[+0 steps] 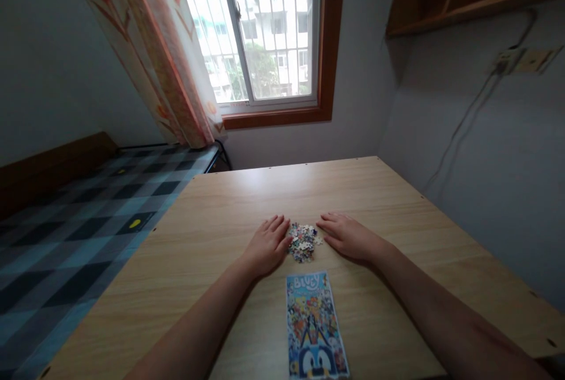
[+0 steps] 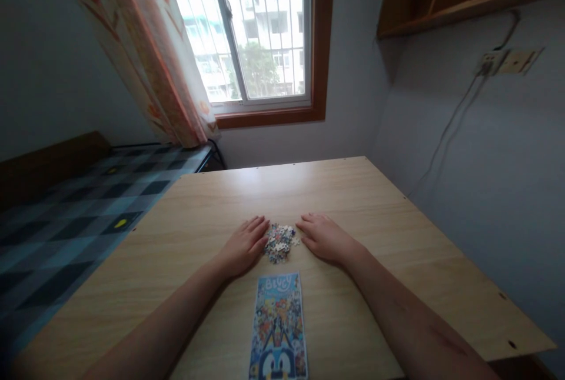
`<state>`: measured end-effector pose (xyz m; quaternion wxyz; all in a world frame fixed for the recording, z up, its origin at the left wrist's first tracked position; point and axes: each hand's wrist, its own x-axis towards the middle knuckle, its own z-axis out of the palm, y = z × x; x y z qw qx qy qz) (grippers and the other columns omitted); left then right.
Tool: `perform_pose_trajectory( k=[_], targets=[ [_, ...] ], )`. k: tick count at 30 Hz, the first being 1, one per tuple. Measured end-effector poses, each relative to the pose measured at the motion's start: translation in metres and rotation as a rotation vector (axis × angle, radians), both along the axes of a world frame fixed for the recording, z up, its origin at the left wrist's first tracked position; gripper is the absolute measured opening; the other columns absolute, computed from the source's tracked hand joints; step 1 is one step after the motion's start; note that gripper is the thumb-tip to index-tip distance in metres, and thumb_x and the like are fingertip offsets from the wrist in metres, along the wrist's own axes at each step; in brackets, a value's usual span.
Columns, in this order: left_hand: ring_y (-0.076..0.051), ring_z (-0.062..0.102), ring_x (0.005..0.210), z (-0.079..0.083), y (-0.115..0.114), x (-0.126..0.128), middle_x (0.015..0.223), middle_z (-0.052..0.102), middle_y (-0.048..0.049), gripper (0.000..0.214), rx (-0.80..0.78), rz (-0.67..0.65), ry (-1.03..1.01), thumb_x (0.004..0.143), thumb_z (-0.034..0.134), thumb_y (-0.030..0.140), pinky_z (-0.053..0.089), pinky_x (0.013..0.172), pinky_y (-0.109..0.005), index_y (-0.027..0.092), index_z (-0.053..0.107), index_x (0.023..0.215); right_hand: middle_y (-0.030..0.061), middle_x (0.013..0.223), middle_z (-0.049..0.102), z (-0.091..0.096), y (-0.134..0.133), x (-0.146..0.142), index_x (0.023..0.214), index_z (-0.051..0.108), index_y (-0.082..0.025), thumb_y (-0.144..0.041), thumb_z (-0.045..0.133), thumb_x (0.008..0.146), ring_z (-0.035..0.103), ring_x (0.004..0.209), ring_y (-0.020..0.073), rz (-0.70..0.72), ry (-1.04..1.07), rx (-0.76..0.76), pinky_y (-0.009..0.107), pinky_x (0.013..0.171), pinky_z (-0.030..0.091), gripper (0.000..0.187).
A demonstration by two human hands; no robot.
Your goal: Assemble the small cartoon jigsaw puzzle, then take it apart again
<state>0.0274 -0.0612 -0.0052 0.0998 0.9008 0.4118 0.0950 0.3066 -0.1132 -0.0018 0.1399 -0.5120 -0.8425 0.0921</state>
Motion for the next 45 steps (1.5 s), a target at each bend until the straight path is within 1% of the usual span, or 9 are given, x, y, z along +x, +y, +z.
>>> perform_pose_trajectory(
  k=[4, 9, 19, 23, 28, 33, 36, 39, 45],
  targets=[
    [-0.032, 0.023, 0.151, 0.003, -0.008, 0.007, 0.162, 0.029, -0.0152, 0.06, 0.005, 0.023, 0.143, 0.102, 0.032, 0.049, 0.02, 0.122, -0.053, 0.018, 0.04, 0.152, 0.0143, 0.139, 0.059, 0.001, -0.004, -0.002, 0.134, 0.063, -0.023, -0.03, 0.052, 0.095, 0.053, 0.129, 0.0307, 0.009, 0.011, 0.048, 0.047, 0.111, 0.039, 0.042],
    [-0.032, 0.021, 0.151, 0.005, -0.018, 0.008, 0.163, 0.026, -0.0136, 0.061, 0.004, 0.016, 0.176, 0.101, 0.03, 0.055, 0.019, 0.121, -0.055, 0.025, 0.037, 0.154, 0.014, 0.136, 0.06, 0.0, -0.006, -0.007, 0.133, 0.064, -0.026, -0.027, 0.052, 0.095, 0.056, 0.125, 0.0312, 0.022, -0.004, 0.074, 0.049, 0.107, 0.042, 0.04],
    [-0.03, 0.023, 0.151, 0.006, -0.024, 0.01, 0.163, 0.028, -0.0129, 0.061, -0.001, 0.028, 0.152, 0.102, 0.027, 0.052, 0.018, 0.122, -0.052, 0.023, 0.034, 0.155, 0.0125, 0.13, 0.065, 0.002, -0.007, -0.008, 0.123, 0.07, -0.022, -0.025, 0.054, 0.093, 0.06, 0.121, 0.0273, 0.025, 0.078, 0.093, 0.044, 0.106, 0.045, 0.034],
    [-0.028, 0.024, 0.151, 0.007, -0.019, 0.013, 0.163, 0.029, -0.0118, 0.059, 0.008, 0.027, 0.15, 0.103, 0.024, 0.051, 0.019, 0.122, -0.052, 0.024, 0.035, 0.155, 0.0141, 0.135, 0.063, -0.008, 0.0, -0.014, 0.132, 0.064, -0.019, -0.029, 0.051, 0.096, 0.056, 0.128, 0.0281, -0.003, 0.136, 0.114, 0.047, 0.11, 0.042, 0.04],
    [-0.031, 0.023, 0.151, 0.005, -0.018, 0.018, 0.163, 0.028, -0.0116, 0.056, 0.031, 0.022, 0.169, 0.103, 0.027, 0.051, 0.019, 0.12, -0.057, 0.028, 0.038, 0.153, 0.0129, 0.143, 0.057, -0.019, 0.005, -0.021, 0.137, 0.06, -0.023, -0.029, 0.047, 0.099, 0.048, 0.136, 0.0335, -0.01, 0.119, 0.086, 0.061, 0.113, 0.034, 0.041],
    [-0.03, 0.022, 0.151, 0.004, -0.021, 0.015, 0.163, 0.029, -0.0104, 0.056, 0.015, -0.013, 0.144, 0.103, 0.025, 0.053, 0.017, 0.121, -0.057, 0.03, 0.04, 0.151, 0.0125, 0.14, 0.059, -0.017, 0.001, -0.015, 0.131, 0.065, -0.024, -0.027, 0.048, 0.098, 0.049, 0.136, 0.032, 0.016, 0.154, 0.084, 0.057, 0.114, 0.035, 0.037],
    [-0.027, 0.027, 0.15, 0.007, -0.02, 0.01, 0.162, 0.032, -0.0106, 0.056, -0.021, -0.012, 0.088, 0.104, 0.023, 0.049, 0.018, 0.121, -0.055, 0.026, 0.04, 0.152, 0.0139, 0.136, 0.062, -0.014, 0.0, -0.012, 0.132, 0.064, -0.02, -0.027, 0.048, 0.098, 0.051, 0.133, 0.03, 0.034, 0.187, 0.097, 0.052, 0.113, 0.039, 0.037],
    [-0.023, 0.039, 0.144, 0.012, -0.017, 0.005, 0.155, 0.044, -0.0103, 0.052, -0.038, -0.046, -0.05, 0.104, 0.025, 0.043, 0.026, 0.121, -0.048, 0.022, 0.047, 0.147, 0.0147, 0.135, 0.063, -0.009, -0.002, -0.012, 0.133, 0.063, -0.017, -0.026, 0.049, 0.098, 0.053, 0.132, 0.0292, 0.057, 0.201, 0.118, 0.051, 0.113, 0.04, 0.039],
    [-0.021, 0.059, 0.119, 0.021, -0.017, 0.003, 0.127, 0.065, -0.0085, 0.03, 0.035, -0.138, -0.28, 0.098, 0.043, 0.027, 0.044, 0.107, -0.038, 0.021, 0.066, 0.115, 0.0125, 0.133, 0.064, 0.003, -0.011, -0.017, 0.131, 0.064, -0.022, -0.028, 0.056, 0.095, 0.052, 0.132, 0.0289, 0.113, 0.255, 0.156, 0.053, 0.112, 0.039, 0.038]
  ],
)
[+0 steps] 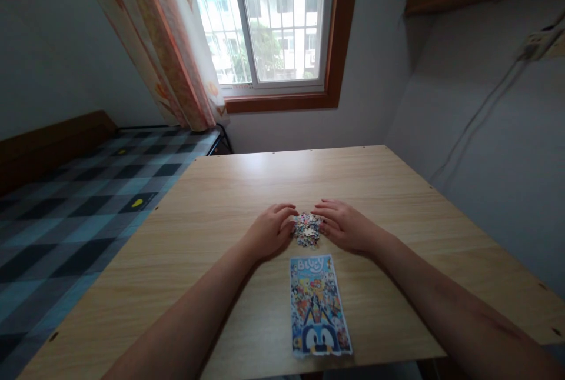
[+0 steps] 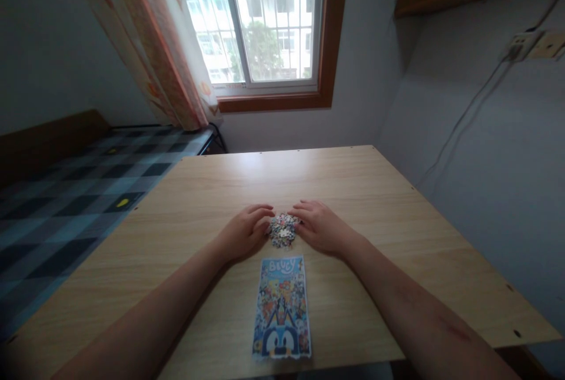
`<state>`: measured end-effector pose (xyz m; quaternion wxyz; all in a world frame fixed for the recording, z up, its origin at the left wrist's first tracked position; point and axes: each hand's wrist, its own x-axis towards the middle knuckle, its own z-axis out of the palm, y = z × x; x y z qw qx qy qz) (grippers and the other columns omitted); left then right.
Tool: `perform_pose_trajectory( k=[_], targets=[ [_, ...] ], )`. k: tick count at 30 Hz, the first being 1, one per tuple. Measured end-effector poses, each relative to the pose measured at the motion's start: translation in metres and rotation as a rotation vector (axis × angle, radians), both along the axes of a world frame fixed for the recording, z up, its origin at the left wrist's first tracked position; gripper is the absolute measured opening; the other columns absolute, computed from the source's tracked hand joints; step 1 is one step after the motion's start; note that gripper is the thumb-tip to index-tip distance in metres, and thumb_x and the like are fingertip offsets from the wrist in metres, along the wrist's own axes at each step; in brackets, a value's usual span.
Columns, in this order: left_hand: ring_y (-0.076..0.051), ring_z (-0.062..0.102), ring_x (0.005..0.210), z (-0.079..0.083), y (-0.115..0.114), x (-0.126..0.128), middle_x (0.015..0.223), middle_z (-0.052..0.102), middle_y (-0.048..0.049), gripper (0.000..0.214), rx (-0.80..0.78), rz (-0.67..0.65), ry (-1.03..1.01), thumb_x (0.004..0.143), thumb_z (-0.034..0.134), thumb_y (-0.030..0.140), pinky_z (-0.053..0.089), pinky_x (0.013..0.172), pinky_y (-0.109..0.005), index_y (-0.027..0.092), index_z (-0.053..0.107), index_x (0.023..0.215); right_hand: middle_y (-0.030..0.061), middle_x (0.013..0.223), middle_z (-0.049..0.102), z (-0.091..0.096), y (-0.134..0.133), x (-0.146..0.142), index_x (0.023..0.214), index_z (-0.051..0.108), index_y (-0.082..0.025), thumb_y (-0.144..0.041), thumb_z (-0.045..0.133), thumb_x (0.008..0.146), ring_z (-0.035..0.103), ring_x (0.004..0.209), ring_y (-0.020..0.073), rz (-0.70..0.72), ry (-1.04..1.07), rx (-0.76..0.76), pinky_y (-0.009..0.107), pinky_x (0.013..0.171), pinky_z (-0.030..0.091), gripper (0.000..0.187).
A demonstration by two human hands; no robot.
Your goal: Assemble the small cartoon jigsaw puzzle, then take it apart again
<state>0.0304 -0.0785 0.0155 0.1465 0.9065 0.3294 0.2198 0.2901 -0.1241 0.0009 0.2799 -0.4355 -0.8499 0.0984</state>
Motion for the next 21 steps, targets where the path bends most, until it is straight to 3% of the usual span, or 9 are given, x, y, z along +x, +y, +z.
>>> perform_pose_trajectory(
  k=[3, 7, 14, 21],
  targets=[
    [-0.02, 0.063, 0.101, 0.006, -0.004, 0.001, 0.106, 0.07, -0.0081, 0.023, 0.038, 0.036, 0.045, 0.095, 0.045, 0.023, 0.049, 0.094, -0.035, 0.02, 0.067, 0.103, 0.0112, 0.133, 0.065, 0.004, -0.004, -0.002, 0.132, 0.063, -0.024, -0.03, 0.061, 0.093, 0.052, 0.132, 0.0288, 0.026, -0.002, -0.008, 0.053, 0.112, 0.039, 0.04],
    [-0.018, 0.063, 0.074, 0.014, -0.007, -0.002, 0.079, 0.069, -0.0039, 0.023, 0.012, 0.066, 0.233, 0.095, 0.048, 0.03, 0.046, 0.072, -0.03, 0.021, 0.067, 0.088, 0.0103, 0.132, 0.065, 0.007, -0.005, -0.003, 0.132, 0.063, -0.023, -0.032, 0.066, 0.089, 0.052, 0.132, 0.0288, 0.063, -0.022, -0.026, 0.052, 0.112, 0.04, 0.043],
    [-0.02, 0.066, 0.077, 0.024, -0.005, -0.014, 0.084, 0.073, -0.0033, 0.02, 0.04, 0.074, 0.343, 0.092, 0.056, 0.036, 0.046, 0.073, -0.029, 0.023, 0.068, 0.101, 0.0122, 0.137, 0.062, 0.009, -0.005, -0.004, 0.136, 0.061, -0.023, -0.033, 0.067, 0.088, 0.051, 0.134, 0.0302, 0.076, -0.015, -0.039, 0.053, 0.112, 0.038, 0.049],
    [-0.024, 0.069, 0.084, 0.021, -0.001, -0.018, 0.093, 0.076, -0.0054, 0.03, 0.034, 0.068, 0.363, 0.089, 0.062, 0.044, 0.049, 0.077, -0.032, 0.027, 0.07, 0.112, 0.0126, 0.138, 0.061, 0.008, -0.005, -0.005, 0.138, 0.059, -0.023, -0.035, 0.066, 0.089, 0.049, 0.135, 0.0312, 0.069, -0.027, -0.051, 0.054, 0.112, 0.039, 0.05]
  ],
)
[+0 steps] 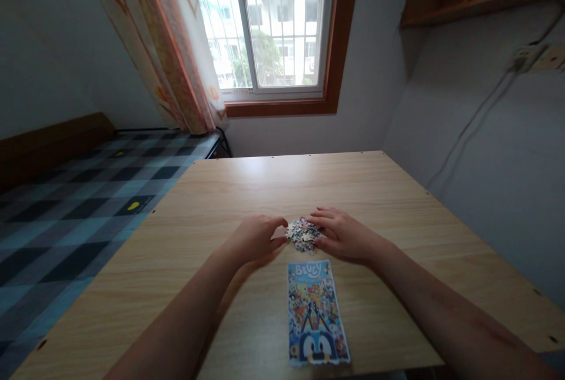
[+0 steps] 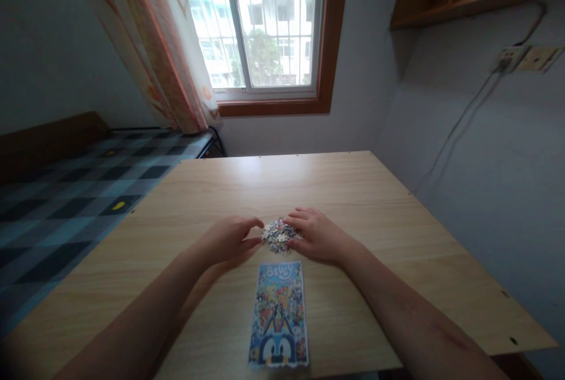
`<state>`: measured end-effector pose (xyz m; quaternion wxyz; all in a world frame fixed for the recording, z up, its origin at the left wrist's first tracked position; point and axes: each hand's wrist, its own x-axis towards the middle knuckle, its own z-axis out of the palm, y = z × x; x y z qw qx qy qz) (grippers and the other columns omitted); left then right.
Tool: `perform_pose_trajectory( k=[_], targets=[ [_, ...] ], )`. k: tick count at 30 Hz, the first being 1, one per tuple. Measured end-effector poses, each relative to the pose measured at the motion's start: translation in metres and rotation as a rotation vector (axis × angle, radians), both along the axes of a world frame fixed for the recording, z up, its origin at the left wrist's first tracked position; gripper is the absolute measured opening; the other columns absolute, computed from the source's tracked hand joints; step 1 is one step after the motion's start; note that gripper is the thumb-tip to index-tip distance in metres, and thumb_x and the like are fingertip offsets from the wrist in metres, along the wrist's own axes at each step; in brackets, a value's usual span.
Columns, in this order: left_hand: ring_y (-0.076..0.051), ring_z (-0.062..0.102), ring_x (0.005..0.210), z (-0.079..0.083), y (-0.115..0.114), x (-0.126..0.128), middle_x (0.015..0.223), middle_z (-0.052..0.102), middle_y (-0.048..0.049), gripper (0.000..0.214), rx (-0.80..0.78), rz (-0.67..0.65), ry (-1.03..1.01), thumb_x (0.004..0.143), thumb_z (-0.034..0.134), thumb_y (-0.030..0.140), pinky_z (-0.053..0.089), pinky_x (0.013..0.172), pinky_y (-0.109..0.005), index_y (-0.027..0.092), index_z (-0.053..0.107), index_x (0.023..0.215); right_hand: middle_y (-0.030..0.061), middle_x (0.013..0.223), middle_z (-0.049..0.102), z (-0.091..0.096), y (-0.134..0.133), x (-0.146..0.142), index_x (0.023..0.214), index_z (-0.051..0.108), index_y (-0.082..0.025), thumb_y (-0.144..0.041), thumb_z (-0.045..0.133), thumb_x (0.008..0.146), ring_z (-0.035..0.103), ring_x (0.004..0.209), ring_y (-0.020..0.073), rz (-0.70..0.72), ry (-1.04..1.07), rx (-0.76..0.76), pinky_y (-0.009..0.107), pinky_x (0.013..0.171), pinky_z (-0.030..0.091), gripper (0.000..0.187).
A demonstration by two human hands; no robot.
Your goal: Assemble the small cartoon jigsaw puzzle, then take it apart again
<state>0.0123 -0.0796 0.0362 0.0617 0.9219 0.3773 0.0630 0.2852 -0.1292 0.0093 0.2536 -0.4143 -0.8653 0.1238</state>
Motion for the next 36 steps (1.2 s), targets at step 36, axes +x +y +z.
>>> perform_pose_trajectory(
  k=[36],
  targets=[
    [-0.024, 0.068, 0.079, -0.019, 0.032, -0.016, 0.088, 0.077, -0.0083, 0.028, 0.001, 0.485, -0.185, 0.093, 0.053, 0.037, 0.042, 0.065, -0.03, 0.021, 0.076, 0.096, 0.0107, 0.119, 0.071, -0.004, 0.0, -0.002, 0.117, 0.071, -0.021, -0.023, 0.057, 0.093, 0.062, 0.117, 0.024, -0.046, 0.173, 0.018, 0.043, 0.105, 0.048, 0.028]
  ],
)
